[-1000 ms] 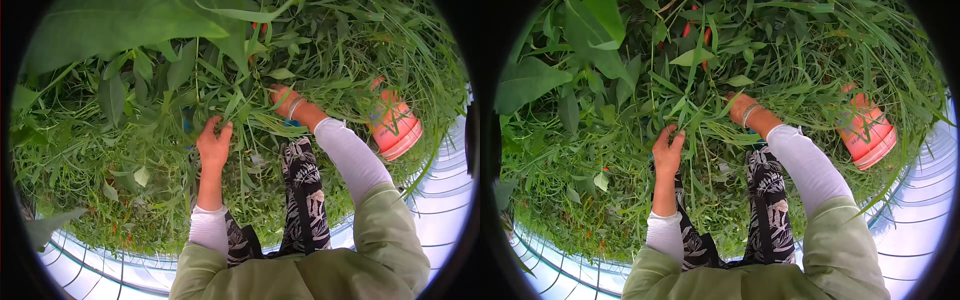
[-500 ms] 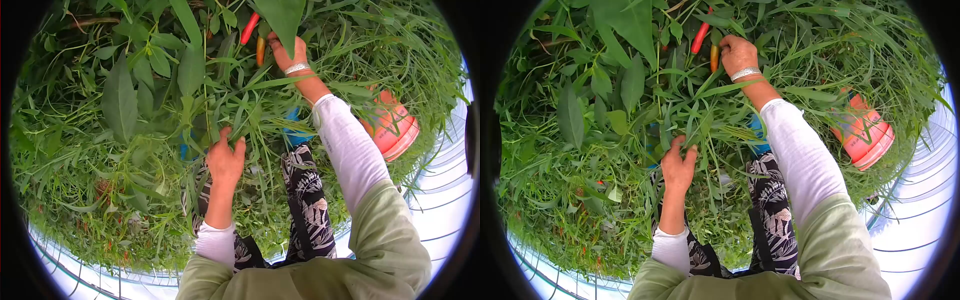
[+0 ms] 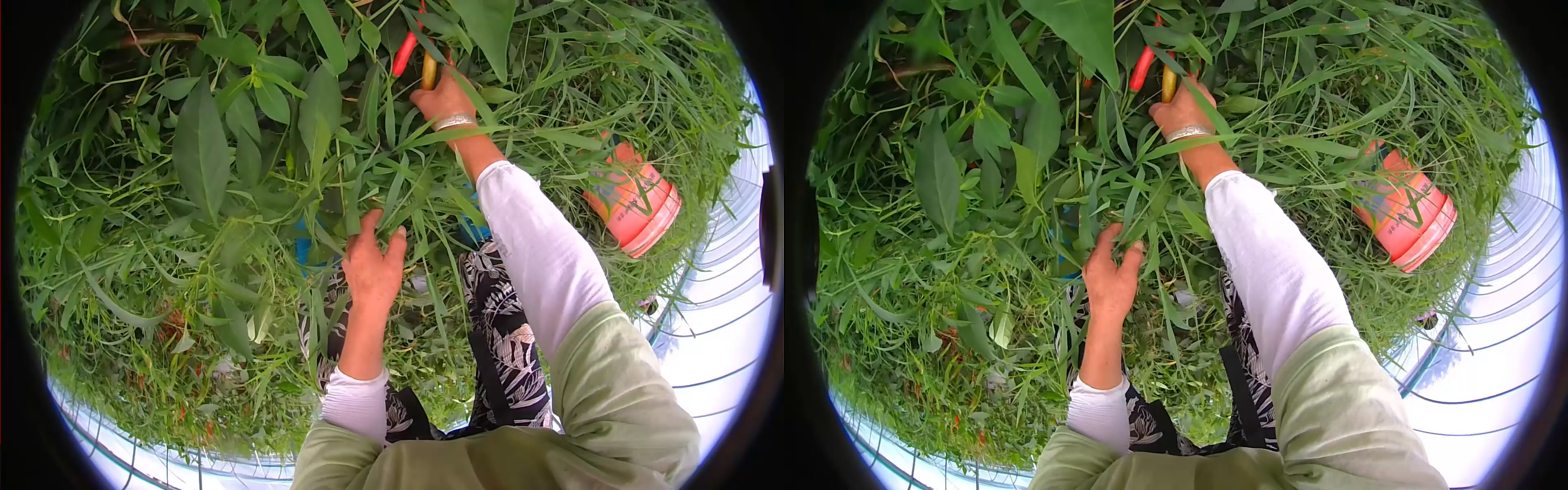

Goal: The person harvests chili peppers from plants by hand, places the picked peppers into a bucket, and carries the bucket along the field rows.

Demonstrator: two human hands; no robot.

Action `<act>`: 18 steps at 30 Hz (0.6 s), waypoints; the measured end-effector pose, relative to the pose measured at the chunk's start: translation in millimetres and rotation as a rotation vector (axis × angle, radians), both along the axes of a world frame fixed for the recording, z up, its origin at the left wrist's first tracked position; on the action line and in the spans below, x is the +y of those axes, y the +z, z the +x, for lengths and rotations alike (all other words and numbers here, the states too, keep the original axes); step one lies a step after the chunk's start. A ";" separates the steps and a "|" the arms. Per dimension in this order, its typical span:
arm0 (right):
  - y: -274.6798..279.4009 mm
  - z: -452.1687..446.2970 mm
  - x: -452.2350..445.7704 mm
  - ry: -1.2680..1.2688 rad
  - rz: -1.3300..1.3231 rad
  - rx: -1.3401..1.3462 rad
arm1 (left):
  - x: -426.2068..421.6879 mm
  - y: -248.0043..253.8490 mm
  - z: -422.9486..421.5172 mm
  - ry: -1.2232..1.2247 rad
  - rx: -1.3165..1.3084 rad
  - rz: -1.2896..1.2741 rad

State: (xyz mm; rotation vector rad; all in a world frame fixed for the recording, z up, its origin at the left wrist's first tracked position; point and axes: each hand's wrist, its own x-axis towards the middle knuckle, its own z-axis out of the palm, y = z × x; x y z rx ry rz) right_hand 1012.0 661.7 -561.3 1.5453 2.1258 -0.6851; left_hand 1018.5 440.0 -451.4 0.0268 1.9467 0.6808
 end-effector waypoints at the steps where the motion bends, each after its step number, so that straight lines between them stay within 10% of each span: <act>1: 11.3 5.6 -1.5 -0.143 0.013 0.140 | 1.1 0.7 -0.1 0.002 -0.004 0.004; 7: 39.7 68.8 -20.0 -0.913 -0.275 0.944 | 3.8 1.1 -1.4 0.067 0.028 0.079; 18: 144.5 129.2 -65.2 -0.452 -0.430 0.689 | 10.0 -0.1 -2.8 0.096 -0.001 0.117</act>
